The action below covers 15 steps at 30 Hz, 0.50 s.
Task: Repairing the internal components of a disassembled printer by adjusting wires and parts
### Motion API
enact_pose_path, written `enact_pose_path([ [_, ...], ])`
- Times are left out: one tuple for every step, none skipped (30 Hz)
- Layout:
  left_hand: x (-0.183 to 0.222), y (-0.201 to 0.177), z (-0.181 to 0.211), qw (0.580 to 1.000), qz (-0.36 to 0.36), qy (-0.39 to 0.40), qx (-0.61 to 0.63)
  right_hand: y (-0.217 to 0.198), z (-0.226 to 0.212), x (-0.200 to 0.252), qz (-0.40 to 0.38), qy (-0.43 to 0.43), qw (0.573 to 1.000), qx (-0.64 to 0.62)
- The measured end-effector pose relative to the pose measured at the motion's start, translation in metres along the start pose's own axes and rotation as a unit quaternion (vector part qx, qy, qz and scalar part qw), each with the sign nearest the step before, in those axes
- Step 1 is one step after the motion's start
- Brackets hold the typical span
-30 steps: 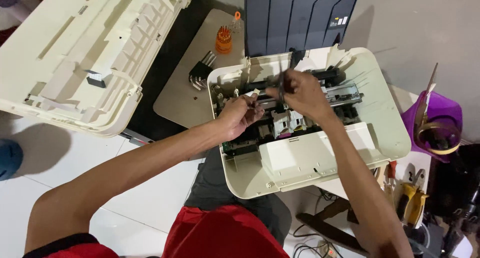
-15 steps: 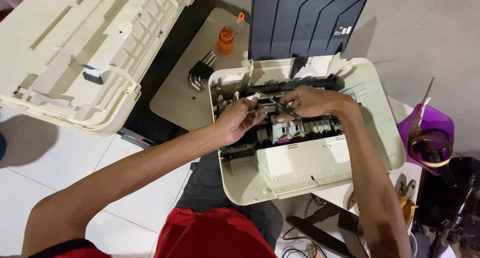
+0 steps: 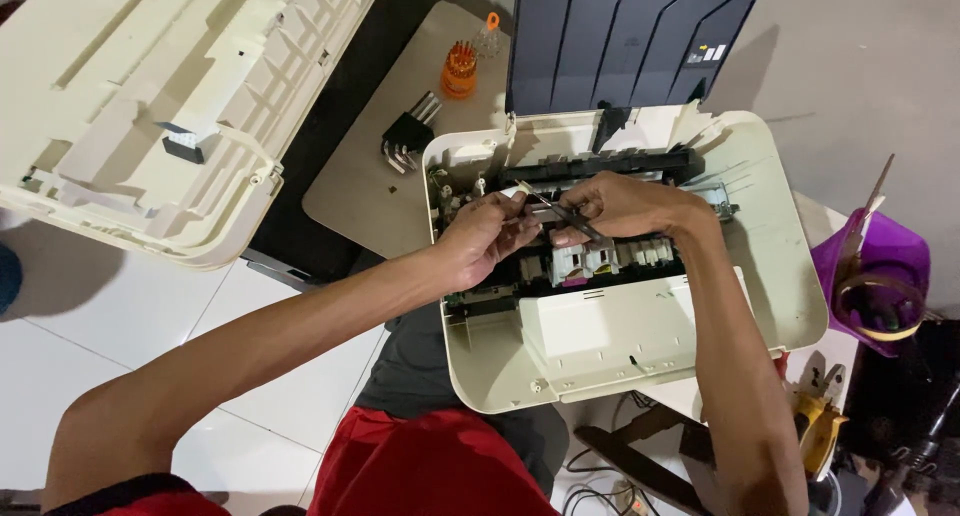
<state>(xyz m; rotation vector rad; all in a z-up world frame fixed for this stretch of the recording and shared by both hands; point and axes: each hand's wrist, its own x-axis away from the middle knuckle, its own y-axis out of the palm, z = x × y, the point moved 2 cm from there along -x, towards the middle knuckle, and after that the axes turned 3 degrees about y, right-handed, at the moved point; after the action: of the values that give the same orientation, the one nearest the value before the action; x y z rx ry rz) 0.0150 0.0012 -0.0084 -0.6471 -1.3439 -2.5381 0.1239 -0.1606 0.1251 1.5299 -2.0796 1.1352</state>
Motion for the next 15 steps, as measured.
enact_pose_path([
  [0.001, -0.002, 0.000, 1.000, 0.001, 0.000, 0.000, -0.001, 0.008, -0.004, -0.001, 0.000, 1.000, -0.001],
  [0.002, -0.003, -0.001, 1.000, -0.016, 0.001, -0.002, -0.003, 0.016, -0.009, 0.000, 0.004, 1.000, 0.000],
  [0.002, -0.004, -0.001, 0.999, -0.032, 0.002, -0.003, -0.004, 0.024, -0.013, 0.000, 0.008, 1.000, 0.001],
  [0.004, -0.001, 0.000, 0.999, -0.032, 0.002, -0.004, -0.003, 0.027, -0.015, 0.001, 0.008, 1.000, 0.001],
  [0.005, 0.000, 0.000, 1.000, -0.014, 0.000, 0.000, -0.003, 0.029, -0.017, 0.001, 0.010, 1.000, 0.001],
  [0.006, 0.002, 0.000, 1.000, 0.005, -0.003, 0.004, -0.002, 0.032, -0.019, 0.000, 0.013, 1.000, 0.000],
  [0.006, 0.001, 0.000, 1.000, 0.005, -0.003, 0.003, -0.002, 0.032, -0.018, 0.000, 0.013, 1.000, 0.000],
  [0.005, 0.000, 0.000, 1.000, 0.001, -0.002, -0.003, -0.003, 0.031, -0.017, 0.005, 0.011, 1.000, 0.002],
  [0.005, 0.000, 0.000, 1.000, -0.002, -0.002, -0.008, -0.003, 0.031, -0.016, 0.009, 0.009, 1.000, 0.003],
  [0.004, -0.001, -0.001, 1.000, -0.002, -0.002, -0.009, -0.002, 0.027, -0.013, 0.009, 0.009, 1.000, 0.003],
  [0.002, -0.002, -0.001, 1.000, -0.006, 0.000, -0.008, -0.001, 0.024, -0.011, 0.011, 0.011, 1.000, 0.005],
  [0.000, -0.003, -0.002, 1.000, -0.010, 0.001, -0.007, 0.000, 0.021, -0.009, 0.013, 0.013, 1.000, 0.008],
  [0.000, -0.002, -0.001, 1.000, -0.010, 0.001, -0.007, 0.000, 0.022, -0.010, 0.013, 0.013, 1.000, 0.008],
  [0.001, -0.001, -0.001, 1.000, -0.002, -0.002, -0.012, 0.000, 0.024, -0.011, 0.011, 0.012, 1.000, 0.001],
  [0.001, 0.000, -0.001, 1.000, 0.006, -0.006, -0.016, 0.000, 0.026, -0.012, 0.010, 0.011, 1.000, -0.006],
])
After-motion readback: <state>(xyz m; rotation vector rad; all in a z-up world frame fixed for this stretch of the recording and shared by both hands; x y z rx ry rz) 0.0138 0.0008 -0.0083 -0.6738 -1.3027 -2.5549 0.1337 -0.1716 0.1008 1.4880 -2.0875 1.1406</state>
